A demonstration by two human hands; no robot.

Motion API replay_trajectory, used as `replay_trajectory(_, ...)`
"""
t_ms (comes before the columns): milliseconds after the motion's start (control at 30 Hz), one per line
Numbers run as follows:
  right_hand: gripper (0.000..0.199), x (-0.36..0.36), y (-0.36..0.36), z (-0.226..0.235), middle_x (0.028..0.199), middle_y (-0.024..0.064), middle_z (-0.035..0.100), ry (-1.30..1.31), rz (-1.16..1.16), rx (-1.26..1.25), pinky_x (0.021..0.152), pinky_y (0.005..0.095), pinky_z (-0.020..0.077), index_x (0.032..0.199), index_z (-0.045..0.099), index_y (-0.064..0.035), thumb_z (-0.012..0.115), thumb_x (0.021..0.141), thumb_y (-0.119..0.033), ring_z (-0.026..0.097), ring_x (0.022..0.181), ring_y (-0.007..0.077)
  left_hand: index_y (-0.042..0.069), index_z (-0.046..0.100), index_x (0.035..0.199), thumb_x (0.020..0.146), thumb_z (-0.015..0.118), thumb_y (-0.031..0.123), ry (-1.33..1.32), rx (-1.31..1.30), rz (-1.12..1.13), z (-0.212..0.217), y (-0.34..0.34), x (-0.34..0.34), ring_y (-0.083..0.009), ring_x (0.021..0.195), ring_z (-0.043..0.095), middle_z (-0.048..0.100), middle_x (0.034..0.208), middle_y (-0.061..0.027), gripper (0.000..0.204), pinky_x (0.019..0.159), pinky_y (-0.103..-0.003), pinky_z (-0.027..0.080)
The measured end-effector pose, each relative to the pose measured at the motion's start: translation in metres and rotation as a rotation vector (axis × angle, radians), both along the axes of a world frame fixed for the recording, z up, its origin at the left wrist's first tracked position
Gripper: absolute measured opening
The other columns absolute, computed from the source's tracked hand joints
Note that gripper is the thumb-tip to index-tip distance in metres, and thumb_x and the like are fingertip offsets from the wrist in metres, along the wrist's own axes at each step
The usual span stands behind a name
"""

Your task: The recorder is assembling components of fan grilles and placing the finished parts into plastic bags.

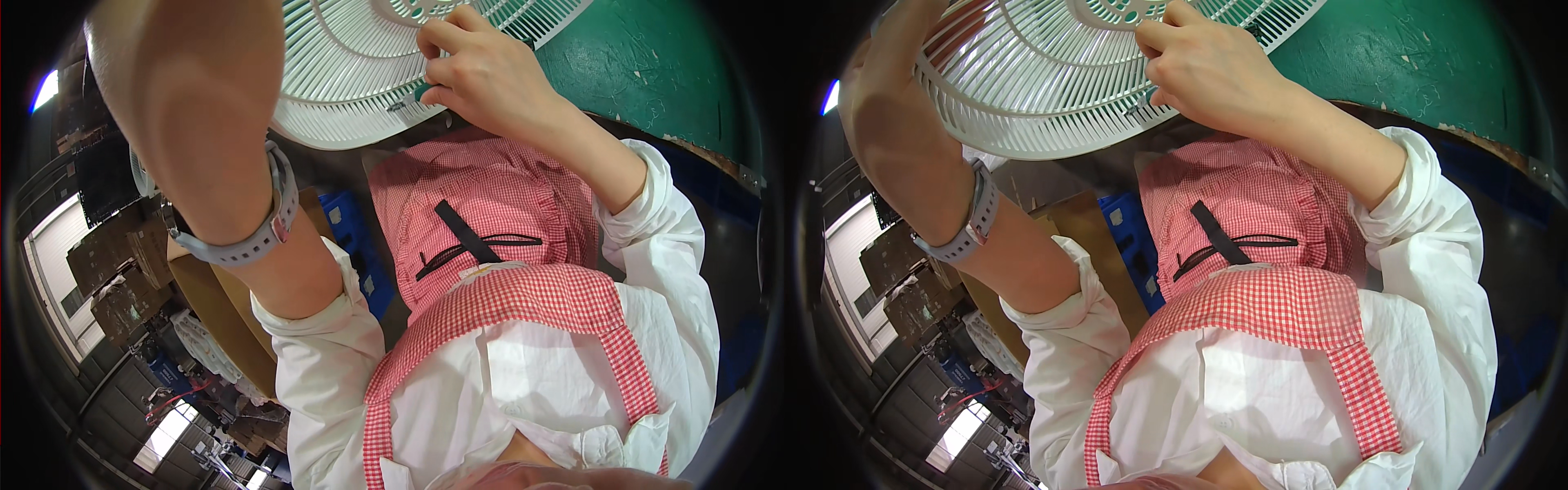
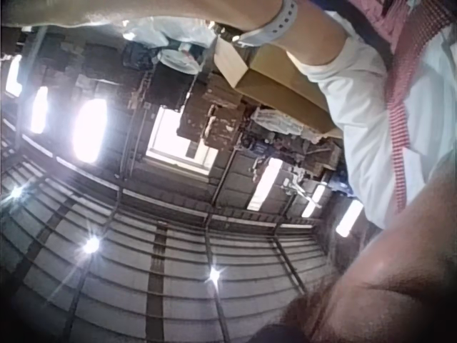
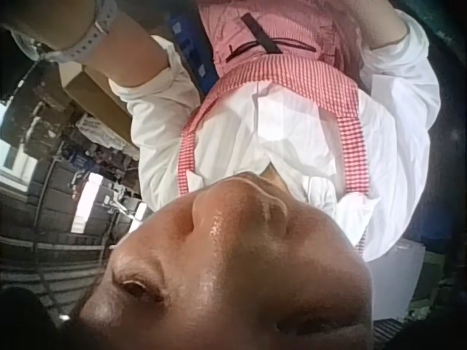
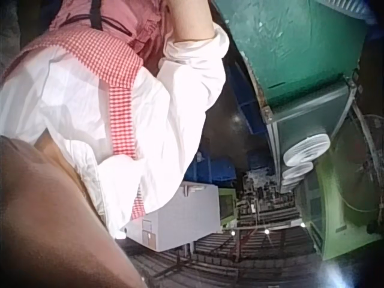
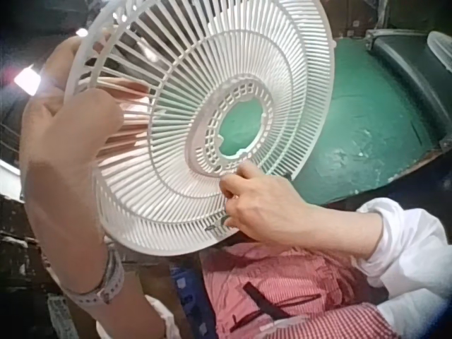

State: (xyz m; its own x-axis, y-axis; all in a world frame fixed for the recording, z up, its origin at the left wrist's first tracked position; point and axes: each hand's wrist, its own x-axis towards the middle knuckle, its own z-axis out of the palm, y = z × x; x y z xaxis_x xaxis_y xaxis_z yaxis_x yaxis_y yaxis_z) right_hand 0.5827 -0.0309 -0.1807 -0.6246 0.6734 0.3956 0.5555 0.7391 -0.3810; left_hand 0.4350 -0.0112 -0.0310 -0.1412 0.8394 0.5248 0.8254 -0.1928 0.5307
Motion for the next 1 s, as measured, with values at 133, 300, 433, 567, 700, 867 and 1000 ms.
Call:
replay_trajectory(133, 0.023, -0.002, 0.004, -0.004, 0.096, 0.0056, 0.058, 0.063, -0.017, 0.079, 0.072, 0.0303, 0.0523, 0.073, 0.068, -0.0036, 0.077, 0.066, -0.023, 0.053, 0.095, 0.0242, 0.005, 0.061, 0.121, 0.088, 0.053, 0.010, 0.022, 0.005, 0.010, 0.002, -0.005, -0.001, -0.0113, 0.071, 0.067, 0.070, 0.090, -0.0084, 0.034, 0.065, -0.024, 0.056)
replay_trajectory(300, 0.022, 0.011, 0.001, -0.007, 0.096, 0.0051, 0.057, 0.056, 0.006, 0.037, 0.074, 0.0320, 0.0524, 0.071, 0.067, -0.0039, 0.077, 0.068, -0.024, 0.053, 0.096, 0.0251, 0.005, 0.061, 0.120, 0.089, 0.053, 0.012, 0.044, 0.012, 0.028, 0.000, -0.004, -0.006, -0.0115, 0.071, 0.067, 0.070, 0.090, -0.0084, 0.033, 0.065, -0.024, 0.055)
replay_trajectory(433, 0.022, 0.012, -0.003, -0.002, 0.096, 0.0050, 0.057, 0.036, 0.032, -0.113, 0.075, 0.0322, 0.0520, 0.070, 0.067, -0.0043, 0.077, 0.069, -0.024, 0.052, 0.096, 0.0253, 0.005, 0.061, 0.119, 0.089, 0.054, 0.012, 0.058, 0.011, 0.024, 0.000, -0.003, -0.009, -0.0116, 0.071, 0.067, 0.070, 0.090, -0.0084, 0.032, 0.065, -0.025, 0.055)
replay_trajectory(567, 0.021, 0.008, -0.001, -0.003, 0.096, 0.0050, 0.057, 0.008, 0.041, -0.040, 0.075, 0.0314, 0.0517, 0.069, 0.068, -0.0048, 0.076, 0.068, -0.024, 0.052, 0.096, 0.0251, 0.005, 0.062, 0.119, 0.089, 0.054, 0.013, 0.077, 0.015, 0.022, 0.001, -0.002, -0.010, -0.0117, 0.071, 0.067, 0.070, 0.089, -0.0085, 0.032, 0.065, -0.025, 0.055)
replay_trajectory(700, 0.021, 0.005, 0.001, -0.004, 0.096, 0.0049, 0.057, 0.034, 0.010, 0.024, 0.075, 0.0311, 0.0517, 0.069, 0.067, -0.0046, 0.077, 0.066, -0.023, 0.052, 0.095, 0.0246, 0.005, 0.062, 0.118, 0.090, 0.054, 0.014, 0.100, 0.020, 0.030, 0.001, -0.004, -0.009, -0.0118, 0.071, 0.067, 0.070, 0.089, -0.0085, 0.031, 0.065, -0.025, 0.055)
replay_trajectory(867, 0.021, 0.001, 0.004, -0.007, 0.096, 0.0047, 0.057, 0.043, -0.004, 0.049, 0.075, 0.0306, 0.0512, 0.070, 0.068, -0.0044, 0.078, 0.065, -0.022, 0.052, 0.095, 0.0240, 0.005, 0.063, 0.117, 0.090, 0.054, 0.015, 0.127, 0.026, 0.036, 0.001, -0.001, -0.015, -0.0120, 0.071, 0.067, 0.070, 0.089, -0.0085, 0.030, 0.065, -0.025, 0.055)
replay_trajectory(1000, 0.022, 0.003, 0.006, -0.011, 0.095, 0.0050, 0.057, 0.070, -0.006, 0.098, 0.076, 0.0307, 0.0506, 0.072, 0.068, -0.0042, 0.079, 0.065, -0.022, 0.052, 0.095, 0.0242, 0.005, 0.063, 0.117, 0.090, 0.054, 0.016, 0.146, 0.032, 0.039, 0.000, 0.004, -0.020, -0.0121, 0.071, 0.067, 0.071, 0.089, -0.0086, 0.030, 0.065, -0.025, 0.055)
